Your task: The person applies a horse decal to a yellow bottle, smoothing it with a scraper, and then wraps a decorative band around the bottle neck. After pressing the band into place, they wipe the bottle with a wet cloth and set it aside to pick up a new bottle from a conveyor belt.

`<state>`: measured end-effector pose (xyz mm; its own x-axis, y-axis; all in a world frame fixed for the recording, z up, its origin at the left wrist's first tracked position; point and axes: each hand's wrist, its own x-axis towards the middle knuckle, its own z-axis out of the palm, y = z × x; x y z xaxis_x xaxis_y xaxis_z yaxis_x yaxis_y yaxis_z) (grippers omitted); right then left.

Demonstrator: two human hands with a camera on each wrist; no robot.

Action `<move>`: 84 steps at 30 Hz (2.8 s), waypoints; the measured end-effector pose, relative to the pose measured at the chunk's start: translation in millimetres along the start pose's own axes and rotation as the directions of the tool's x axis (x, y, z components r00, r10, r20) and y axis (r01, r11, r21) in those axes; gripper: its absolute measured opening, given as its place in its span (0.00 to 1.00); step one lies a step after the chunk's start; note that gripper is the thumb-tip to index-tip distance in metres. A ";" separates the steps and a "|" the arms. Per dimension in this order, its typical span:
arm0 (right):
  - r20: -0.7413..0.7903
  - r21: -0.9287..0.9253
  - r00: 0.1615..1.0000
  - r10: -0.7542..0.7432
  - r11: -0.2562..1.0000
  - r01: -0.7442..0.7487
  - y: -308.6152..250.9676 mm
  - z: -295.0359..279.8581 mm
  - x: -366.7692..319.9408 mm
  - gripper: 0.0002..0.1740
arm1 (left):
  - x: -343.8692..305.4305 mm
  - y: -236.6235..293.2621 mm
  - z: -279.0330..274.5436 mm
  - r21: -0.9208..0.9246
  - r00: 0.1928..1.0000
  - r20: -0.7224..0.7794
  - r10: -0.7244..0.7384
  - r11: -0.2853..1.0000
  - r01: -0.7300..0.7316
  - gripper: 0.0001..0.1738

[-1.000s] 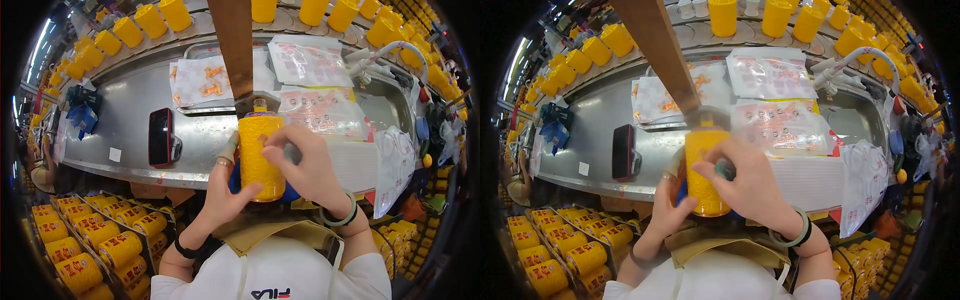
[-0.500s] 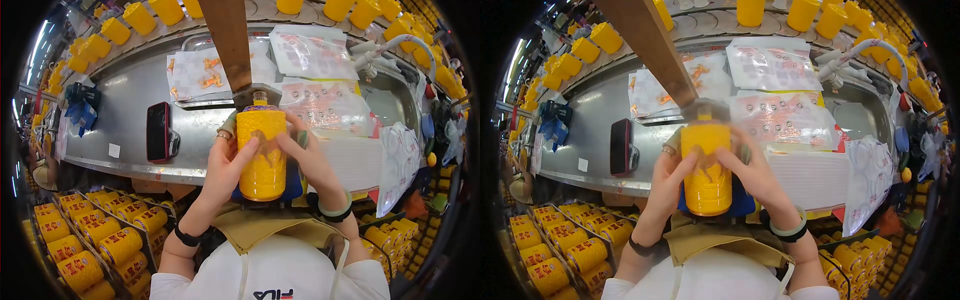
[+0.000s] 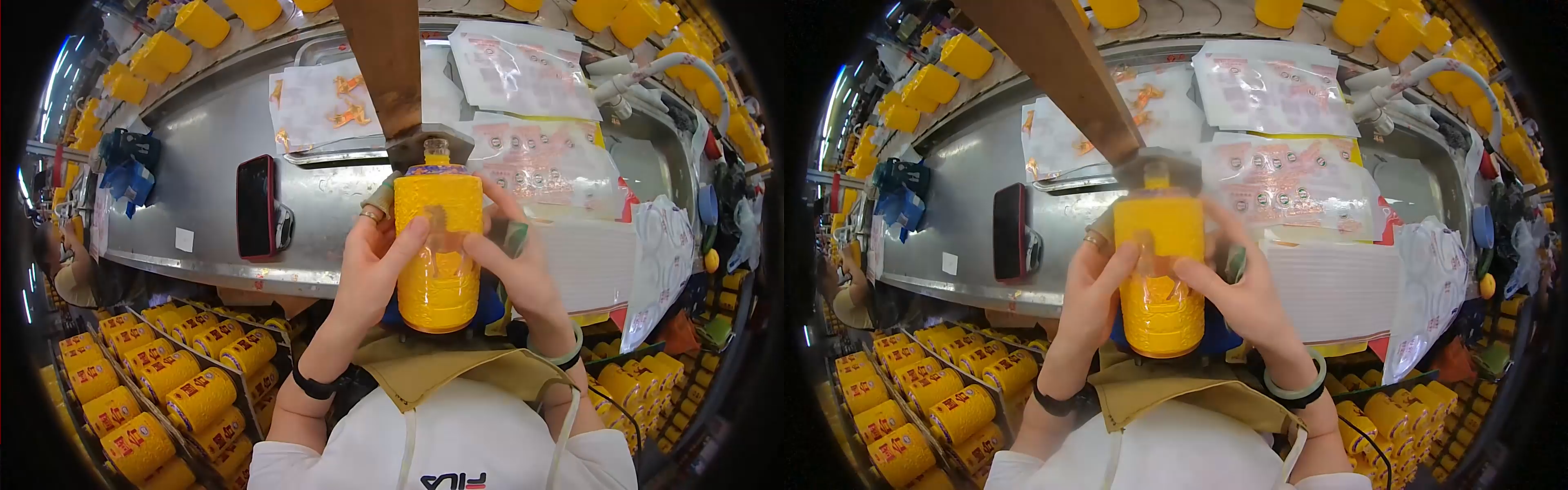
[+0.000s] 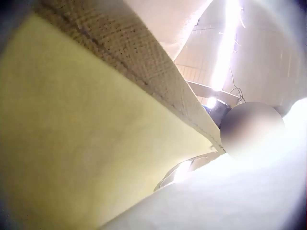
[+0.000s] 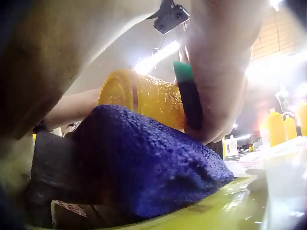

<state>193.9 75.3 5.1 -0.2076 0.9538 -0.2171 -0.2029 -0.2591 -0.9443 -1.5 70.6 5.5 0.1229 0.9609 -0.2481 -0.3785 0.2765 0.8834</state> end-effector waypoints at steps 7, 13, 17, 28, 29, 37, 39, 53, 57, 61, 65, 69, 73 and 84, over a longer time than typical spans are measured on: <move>0.003 0.017 1.000 0.023 1.000 -0.023 -5.7 -0.7 0.7 0.41 | -0.9 2.0 0.3 -0.033 1.000 0.010 0.014 0.999 -0.014 0.31; -0.051 -0.011 0.997 0.056 0.998 -0.057 -6.0 4.8 2.9 0.40 | 1.1 9.9 9.1 0.079 1.000 0.008 0.028 0.996 -0.029 0.34; -0.028 -0.039 0.999 0.035 0.999 -0.036 -5.9 3.5 2.1 0.40 | 1.5 9.1 7.5 0.052 1.000 0.003 0.024 0.998 -0.024 0.34; -0.011 -0.018 0.998 0.064 0.998 -0.064 -10.7 3.4 3.8 0.41 | 5.5 8.6 9.8 -0.015 0.999 -0.039 0.004 1.000 -0.005 0.40; -0.010 -0.005 0.997 0.073 0.997 -0.073 -11.8 4.8 3.4 0.41 | 5.2 9.1 9.3 -0.015 0.999 -0.036 0.004 1.000 -0.004 0.40; -0.002 -0.025 0.999 0.054 0.998 -0.054 -9.5 -0.4 4.0 0.40 | 7.9 8.5 12.6 0.010 0.999 -0.033 0.034 0.999 -0.033 0.37; -0.001 -0.023 0.999 0.054 0.998 -0.054 -9.4 0.2 3.8 0.40 | 8.7 8.3 12.0 0.001 0.999 -0.037 0.028 1.000 -0.028 0.38; 0.002 -0.054 0.999 0.039 0.998 -0.039 -6.7 -1.5 6.4 0.40 | -9.0 2.7 0.2 0.037 0.999 0.037 0.038 0.999 -0.039 0.45; -0.007 -0.021 0.999 0.047 0.999 -0.047 -8.5 -0.7 5.6 0.39 | -8.6 1.4 0.2 0.001 0.998 0.042 0.039 0.999 -0.039 0.46; 0.006 -0.065 0.999 0.046 0.997 -0.046 -6.1 -4.3 6.4 0.39 | -8.5 1.4 2.6 -0.006 0.998 0.031 0.049 0.999 -0.049 0.45; 0.005 -0.048 0.999 0.054 0.997 -0.054 -8.0 -2.6 6.2 0.39 | -8.4 1.7 2.7 -0.001 0.998 0.037 0.056 0.998 -0.056 0.44; 0.015 -0.070 0.999 0.043 0.997 -0.042 -9.8 -2.4 6.3 0.39 | -8.5 1.2 1.7 0.005 0.998 0.033 0.055 0.998 -0.055 0.43; 0.005 -0.084 0.999 0.032 0.996 -0.031 -8.6 -2.5 6.3 0.38 | -8.2 1.9 2.6 0.015 0.998 0.030 0.053 0.998 -0.053 0.43; 0.004 -0.079 0.999 0.047 0.996 -0.046 -8.6 -3.2 6.5 0.39 | -9.3 2.4 2.6 -0.001 0.999 0.024 0.039 0.999 -0.039 0.43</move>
<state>197.4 84.2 10.9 -0.2210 0.9399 -0.2601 -0.1170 -0.2904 -0.9497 -1.1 62.3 11.0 0.1296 0.9703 -0.2041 -0.3839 0.2389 0.8919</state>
